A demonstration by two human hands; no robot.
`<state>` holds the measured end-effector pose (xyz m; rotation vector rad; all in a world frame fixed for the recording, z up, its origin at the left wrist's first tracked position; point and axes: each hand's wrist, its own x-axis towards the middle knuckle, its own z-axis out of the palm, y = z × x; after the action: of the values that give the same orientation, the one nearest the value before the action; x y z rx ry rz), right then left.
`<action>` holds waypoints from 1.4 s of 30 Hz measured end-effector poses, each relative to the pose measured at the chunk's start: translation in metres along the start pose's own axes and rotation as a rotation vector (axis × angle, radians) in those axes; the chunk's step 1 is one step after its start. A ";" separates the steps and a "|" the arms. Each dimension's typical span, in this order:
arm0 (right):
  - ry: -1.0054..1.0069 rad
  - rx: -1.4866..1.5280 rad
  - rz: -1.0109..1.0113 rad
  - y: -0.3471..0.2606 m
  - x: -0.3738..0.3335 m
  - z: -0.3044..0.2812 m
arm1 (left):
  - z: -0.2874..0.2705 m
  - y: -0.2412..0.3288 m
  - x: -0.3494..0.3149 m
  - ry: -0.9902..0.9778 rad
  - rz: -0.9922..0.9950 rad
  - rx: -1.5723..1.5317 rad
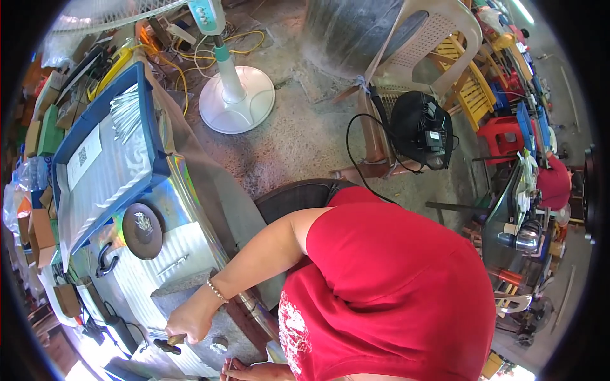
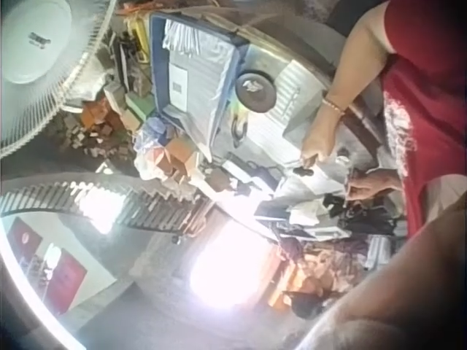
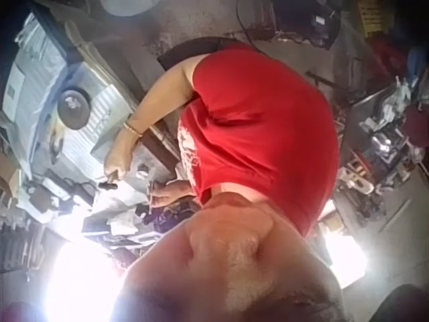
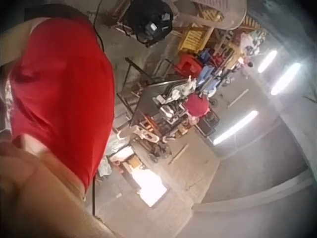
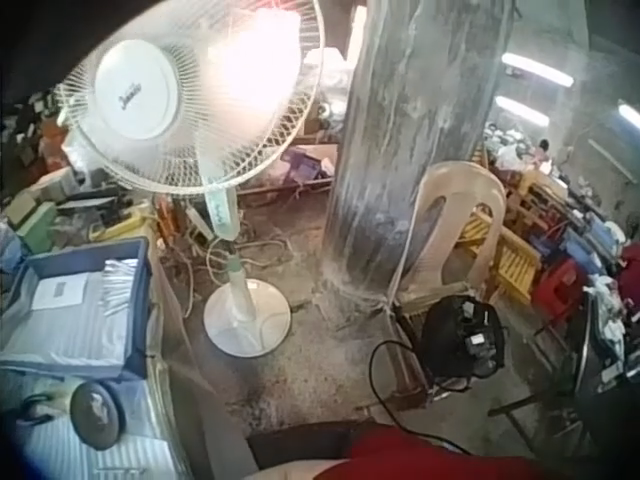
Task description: Using a hammer to stamp or shape small metal tubes against a small anvil on a workbench.
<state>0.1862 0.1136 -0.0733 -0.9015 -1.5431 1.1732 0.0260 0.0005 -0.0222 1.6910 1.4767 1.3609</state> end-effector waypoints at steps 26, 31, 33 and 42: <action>0.005 -0.126 0.009 -0.033 -0.019 -0.015 | -0.009 -0.013 0.011 0.056 -0.129 -0.147; 0.000 -0.133 -0.007 -0.033 -0.018 -0.013 | -0.009 -0.006 0.011 0.045 -0.135 -0.141; 0.005 -0.126 -0.009 -0.033 -0.019 -0.013 | -0.007 -0.004 0.010 0.049 -0.150 -0.139; 0.013 -0.136 0.009 -0.036 -0.023 -0.015 | 0.000 0.000 0.006 0.068 -0.144 -0.170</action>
<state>0.2065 0.0862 -0.0431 -1.0048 -1.6252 1.0762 0.0251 0.0065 -0.0198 1.4184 1.4460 1.4342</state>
